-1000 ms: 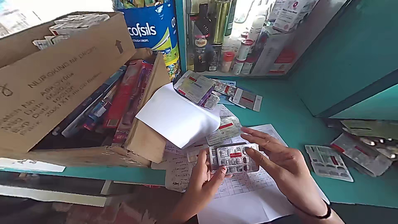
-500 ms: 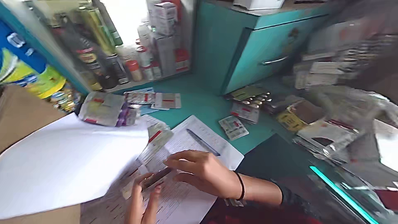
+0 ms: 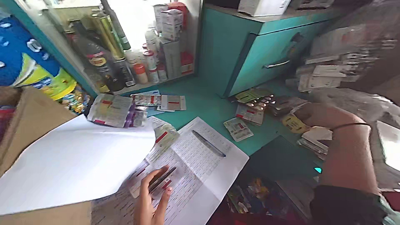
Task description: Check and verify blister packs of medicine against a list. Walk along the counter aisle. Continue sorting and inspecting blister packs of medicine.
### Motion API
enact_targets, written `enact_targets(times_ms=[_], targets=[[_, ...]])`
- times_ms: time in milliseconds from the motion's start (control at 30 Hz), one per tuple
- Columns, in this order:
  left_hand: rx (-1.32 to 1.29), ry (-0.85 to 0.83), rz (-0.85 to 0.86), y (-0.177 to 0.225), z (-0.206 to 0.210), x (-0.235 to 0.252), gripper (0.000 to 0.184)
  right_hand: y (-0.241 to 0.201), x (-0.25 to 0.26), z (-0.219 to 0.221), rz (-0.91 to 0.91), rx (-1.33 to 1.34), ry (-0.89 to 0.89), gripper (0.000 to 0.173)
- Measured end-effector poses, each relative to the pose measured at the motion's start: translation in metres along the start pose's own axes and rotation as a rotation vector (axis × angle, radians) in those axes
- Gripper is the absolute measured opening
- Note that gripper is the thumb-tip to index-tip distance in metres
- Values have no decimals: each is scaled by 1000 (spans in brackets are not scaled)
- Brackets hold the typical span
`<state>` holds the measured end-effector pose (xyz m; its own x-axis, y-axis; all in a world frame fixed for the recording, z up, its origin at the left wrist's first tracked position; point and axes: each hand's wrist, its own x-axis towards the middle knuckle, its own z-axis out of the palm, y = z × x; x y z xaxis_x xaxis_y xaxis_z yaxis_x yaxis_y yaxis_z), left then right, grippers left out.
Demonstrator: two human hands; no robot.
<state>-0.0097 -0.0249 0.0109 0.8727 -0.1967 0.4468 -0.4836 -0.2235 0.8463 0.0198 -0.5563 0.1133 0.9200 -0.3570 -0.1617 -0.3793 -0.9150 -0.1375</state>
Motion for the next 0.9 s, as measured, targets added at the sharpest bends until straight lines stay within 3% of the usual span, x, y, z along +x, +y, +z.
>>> enact_targets(times_ms=[67,167,300,433,467,533,600,667,700,733,800,833,867,900], targets=[[-1,17,-11,-1,1,-1,49,0,5,0,-6,25,-21,12],[4,8,-3,0,-1,-2,48,-41,-15,-17,60,-27,-90,12],[20,3,-41,1,-2,-2,44,-55,-33,-28,9,-50,-3,12],[-13,-6,-41,0,-4,-3,41,-106,-49,-31,279,-81,-85,21],[-19,-6,-37,-1,-4,-2,41,-100,-50,-26,222,-82,-67,21],[-26,-7,-37,-1,-4,-2,42,-25,-33,-2,-325,-61,134,15],[-34,-16,-40,-1,-5,-2,42,-43,-25,-3,48,-56,21,15],[-37,-19,-47,-2,-5,-2,42,1,-8,12,-254,-90,147,13],[-40,-17,-54,-2,-5,-2,42,-25,-9,2,38,-90,32,14],[-42,-16,-59,-2,-5,-2,42,-34,-8,-5,131,-107,-36,15],[-49,-16,-52,-3,-6,-2,41,-49,-26,-10,61,-147,9,17],[-54,-17,-42,-3,-5,-3,40,-36,-31,-2,-182,-136,162,15],[-58,-21,-36,-3,-5,-3,39,-78,-34,-11,198,-87,20,18],[-59,-28,-29,-4,-6,-3,38,-90,-27,-11,385,12,-11,19]])
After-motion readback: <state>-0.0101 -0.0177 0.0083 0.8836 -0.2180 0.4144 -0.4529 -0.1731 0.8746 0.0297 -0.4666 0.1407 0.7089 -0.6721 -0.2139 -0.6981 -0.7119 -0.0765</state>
